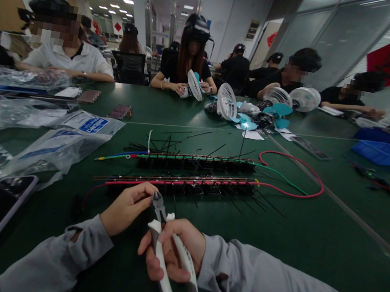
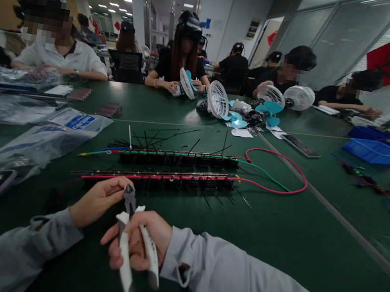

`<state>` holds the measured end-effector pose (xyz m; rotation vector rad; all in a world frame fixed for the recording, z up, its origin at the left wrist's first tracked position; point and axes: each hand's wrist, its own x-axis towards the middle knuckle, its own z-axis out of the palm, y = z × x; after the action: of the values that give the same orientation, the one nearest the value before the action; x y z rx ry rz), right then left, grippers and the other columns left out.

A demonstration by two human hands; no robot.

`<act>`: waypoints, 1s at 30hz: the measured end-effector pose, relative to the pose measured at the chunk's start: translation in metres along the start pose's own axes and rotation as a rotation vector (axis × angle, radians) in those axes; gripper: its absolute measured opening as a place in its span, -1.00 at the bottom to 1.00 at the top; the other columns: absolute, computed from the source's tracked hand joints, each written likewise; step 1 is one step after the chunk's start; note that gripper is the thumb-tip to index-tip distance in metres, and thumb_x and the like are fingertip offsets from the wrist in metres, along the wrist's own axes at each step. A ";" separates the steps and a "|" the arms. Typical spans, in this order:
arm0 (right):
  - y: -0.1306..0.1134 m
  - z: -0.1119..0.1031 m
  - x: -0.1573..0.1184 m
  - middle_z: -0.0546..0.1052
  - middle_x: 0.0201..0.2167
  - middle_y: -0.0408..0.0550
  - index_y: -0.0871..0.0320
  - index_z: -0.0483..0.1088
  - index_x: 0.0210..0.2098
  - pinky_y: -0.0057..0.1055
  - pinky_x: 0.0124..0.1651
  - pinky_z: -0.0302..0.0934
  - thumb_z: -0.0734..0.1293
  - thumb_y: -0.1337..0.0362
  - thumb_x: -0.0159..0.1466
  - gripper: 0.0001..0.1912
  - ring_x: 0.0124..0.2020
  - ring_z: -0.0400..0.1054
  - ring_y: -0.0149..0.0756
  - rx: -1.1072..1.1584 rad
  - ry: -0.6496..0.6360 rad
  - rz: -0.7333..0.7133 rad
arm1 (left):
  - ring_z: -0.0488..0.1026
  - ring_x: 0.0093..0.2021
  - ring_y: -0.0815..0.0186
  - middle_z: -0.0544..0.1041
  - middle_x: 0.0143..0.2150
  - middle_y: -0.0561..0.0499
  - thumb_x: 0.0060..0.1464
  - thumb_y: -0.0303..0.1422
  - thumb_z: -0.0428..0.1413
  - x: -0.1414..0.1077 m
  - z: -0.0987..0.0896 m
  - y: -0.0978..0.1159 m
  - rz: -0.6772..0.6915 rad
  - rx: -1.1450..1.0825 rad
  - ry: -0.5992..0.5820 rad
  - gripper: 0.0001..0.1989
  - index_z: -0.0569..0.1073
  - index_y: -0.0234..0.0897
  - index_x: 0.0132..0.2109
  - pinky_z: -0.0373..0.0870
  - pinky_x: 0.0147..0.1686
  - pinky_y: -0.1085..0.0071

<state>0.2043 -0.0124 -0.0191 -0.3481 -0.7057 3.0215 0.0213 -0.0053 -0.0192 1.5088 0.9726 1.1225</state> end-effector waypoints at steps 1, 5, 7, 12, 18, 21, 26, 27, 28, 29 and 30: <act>0.000 0.001 -0.001 0.36 -0.56 0.05 0.40 0.31 -0.22 -0.60 -0.85 -0.09 0.10 0.30 0.01 -0.60 -0.53 0.34 -0.24 0.000 0.006 0.002 | 0.39 -0.26 0.29 0.43 -0.26 -0.04 0.11 -0.32 0.10 0.000 0.000 0.000 0.000 -0.003 -0.002 -0.86 0.41 -0.33 -0.31 0.35 -0.21 0.39; -0.001 0.006 -0.003 0.26 -0.58 -0.04 0.31 0.30 -0.31 -0.66 -0.87 -0.23 0.14 0.29 -0.01 -0.71 -0.57 0.25 -0.34 0.019 0.030 0.041 | 0.39 -0.26 0.30 0.43 -0.25 -0.05 0.11 -0.33 0.10 0.000 -0.001 -0.001 -0.007 -0.011 -0.004 -0.87 0.41 -0.33 -0.30 0.35 -0.22 0.40; -0.001 0.008 -0.003 0.22 -0.58 -0.07 0.29 0.28 -0.35 -0.67 -0.87 -0.26 0.15 0.30 -0.02 -0.74 -0.58 0.22 -0.36 0.031 0.035 0.051 | 0.39 -0.26 0.29 0.44 -0.24 -0.05 0.10 -0.32 0.10 0.000 -0.001 -0.001 -0.009 -0.015 -0.004 -0.87 0.42 -0.33 -0.30 0.35 -0.21 0.39; -0.002 0.010 -0.002 0.20 -0.59 -0.08 0.28 0.25 -0.39 -0.67 -0.87 -0.29 0.15 0.30 -0.04 -0.77 -0.59 0.18 -0.38 0.025 0.038 0.056 | 0.39 -0.27 0.28 0.44 -0.25 -0.05 0.08 -0.31 0.12 0.000 -0.001 -0.002 -0.004 -0.031 0.012 -0.85 0.43 -0.32 -0.30 0.35 -0.21 0.38; -0.002 0.008 -0.002 0.20 -0.58 -0.07 0.28 0.25 -0.38 -0.67 -0.86 -0.26 0.15 0.29 -0.02 -0.77 -0.59 0.19 -0.38 0.019 0.017 0.053 | 0.39 -0.26 0.29 0.44 -0.26 -0.04 0.08 -0.30 0.12 -0.001 0.001 0.001 -0.009 -0.040 0.014 -0.85 0.42 -0.32 -0.30 0.34 -0.20 0.38; -0.001 0.006 -0.002 0.23 -0.58 -0.05 0.29 0.26 -0.36 -0.67 -0.87 -0.27 0.14 0.30 0.00 -0.77 -0.58 0.20 -0.37 0.027 0.000 0.041 | 0.38 -0.26 0.29 0.42 -0.27 -0.03 0.10 -0.30 0.11 -0.001 0.002 0.002 -0.007 -0.039 0.021 -0.85 0.40 -0.32 -0.29 0.34 -0.20 0.39; 0.000 0.001 -0.001 0.30 -0.58 0.00 0.33 0.29 -0.30 -0.65 -0.88 -0.23 0.14 0.29 0.01 -0.70 -0.55 0.27 -0.29 0.024 -0.010 0.019 | 0.36 -0.26 0.29 0.40 -0.27 -0.03 0.12 -0.30 0.08 -0.001 0.003 0.003 -0.001 -0.017 0.019 -0.85 0.40 -0.32 -0.28 0.33 -0.21 0.38; 0.000 0.000 -0.001 0.32 -0.57 0.02 0.34 0.29 -0.29 -0.65 -0.88 -0.22 0.14 0.29 0.00 -0.69 -0.54 0.29 -0.27 0.021 -0.008 0.013 | 0.36 -0.27 0.30 0.40 -0.27 -0.03 0.12 -0.30 0.08 -0.002 0.003 0.003 -0.003 -0.013 0.018 -0.85 0.40 -0.32 -0.27 0.32 -0.21 0.39; 0.000 -0.001 0.000 0.33 -0.57 0.03 0.35 0.29 -0.28 -0.64 -0.88 -0.20 0.14 0.29 0.00 -0.68 -0.54 0.30 -0.26 0.018 -0.007 0.004 | 0.35 -0.27 0.30 0.40 -0.28 -0.02 0.12 -0.30 0.08 -0.002 0.003 0.003 -0.007 -0.010 0.018 -0.85 0.39 -0.31 -0.27 0.32 -0.21 0.39; 0.001 -0.002 0.000 0.35 -0.56 0.04 0.36 0.30 -0.28 -0.64 -0.88 -0.19 0.14 0.29 0.00 -0.67 -0.53 0.32 -0.25 0.016 -0.007 -0.004 | 0.35 -0.28 0.30 0.40 -0.28 -0.02 0.13 -0.30 0.08 -0.002 0.003 0.003 -0.010 -0.009 0.018 -0.85 0.39 -0.31 -0.26 0.32 -0.22 0.39; 0.001 -0.002 0.001 0.36 -0.55 0.06 0.37 0.30 -0.28 -0.64 -0.88 -0.18 0.14 0.29 -0.01 -0.66 -0.52 0.33 -0.24 0.014 -0.008 -0.013 | 0.35 -0.28 0.30 0.39 -0.29 -0.02 0.13 -0.30 0.07 -0.002 0.003 0.004 -0.014 -0.008 0.016 -0.85 0.39 -0.31 -0.26 0.32 -0.22 0.40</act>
<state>0.2040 -0.0123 -0.0212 -0.3297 -0.6847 3.0160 0.0237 -0.0085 -0.0161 1.4869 0.9867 1.1290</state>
